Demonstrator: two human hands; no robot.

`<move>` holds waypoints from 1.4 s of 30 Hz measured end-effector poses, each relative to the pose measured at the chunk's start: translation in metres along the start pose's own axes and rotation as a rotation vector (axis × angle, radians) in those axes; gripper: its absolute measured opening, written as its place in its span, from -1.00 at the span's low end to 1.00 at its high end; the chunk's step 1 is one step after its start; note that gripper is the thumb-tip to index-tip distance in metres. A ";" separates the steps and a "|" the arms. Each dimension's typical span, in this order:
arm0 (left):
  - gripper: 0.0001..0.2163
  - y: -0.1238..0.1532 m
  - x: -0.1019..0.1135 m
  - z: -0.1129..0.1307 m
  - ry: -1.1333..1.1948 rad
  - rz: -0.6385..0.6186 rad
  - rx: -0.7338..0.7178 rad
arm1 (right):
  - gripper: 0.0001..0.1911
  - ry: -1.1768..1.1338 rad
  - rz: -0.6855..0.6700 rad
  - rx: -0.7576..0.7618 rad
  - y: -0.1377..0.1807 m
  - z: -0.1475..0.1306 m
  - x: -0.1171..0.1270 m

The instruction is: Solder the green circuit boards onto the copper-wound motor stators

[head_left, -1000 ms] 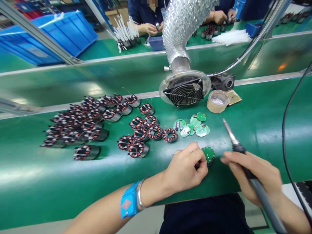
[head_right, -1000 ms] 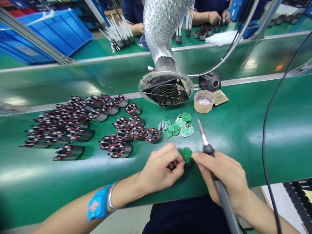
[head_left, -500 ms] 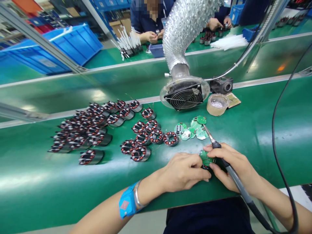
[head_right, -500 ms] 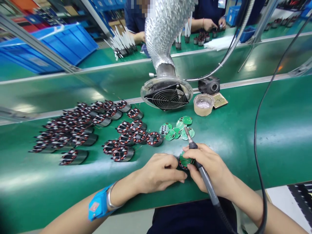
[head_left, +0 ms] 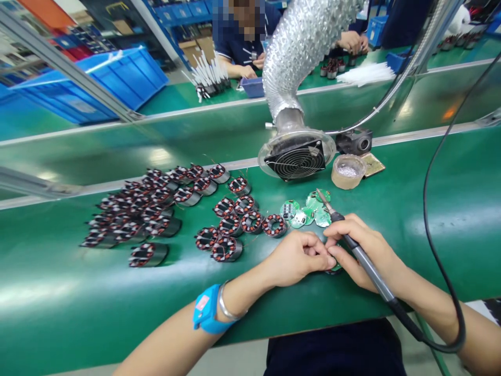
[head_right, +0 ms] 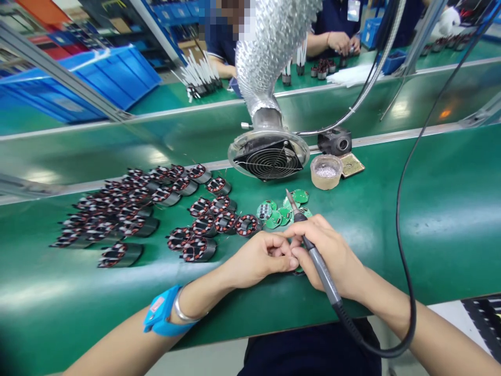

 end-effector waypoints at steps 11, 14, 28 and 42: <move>-0.87 0.012 0.006 0.005 -0.088 0.322 -0.154 | -0.57 0.099 -0.115 0.130 0.016 -0.007 -0.007; -0.91 0.014 0.005 0.010 -0.165 0.371 -0.189 | -0.54 0.134 -0.079 0.131 0.016 -0.013 0.000; -0.91 0.014 0.005 0.014 -0.210 0.347 -0.230 | -0.75 0.228 -0.022 -0.058 0.028 -0.048 0.036; -0.88 0.019 0.002 0.018 -0.289 0.391 -0.322 | -0.73 0.203 -0.080 -0.053 0.021 -0.049 0.029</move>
Point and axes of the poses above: each hand's wrist, its own y-axis away from the middle knuckle, its own x-axis out of the back of the hand, z = x × y, the point moved 7 cm from there along -y, towards the middle knuckle, and after that the axes turned 8 degrees about x, right-handed, at the moved point
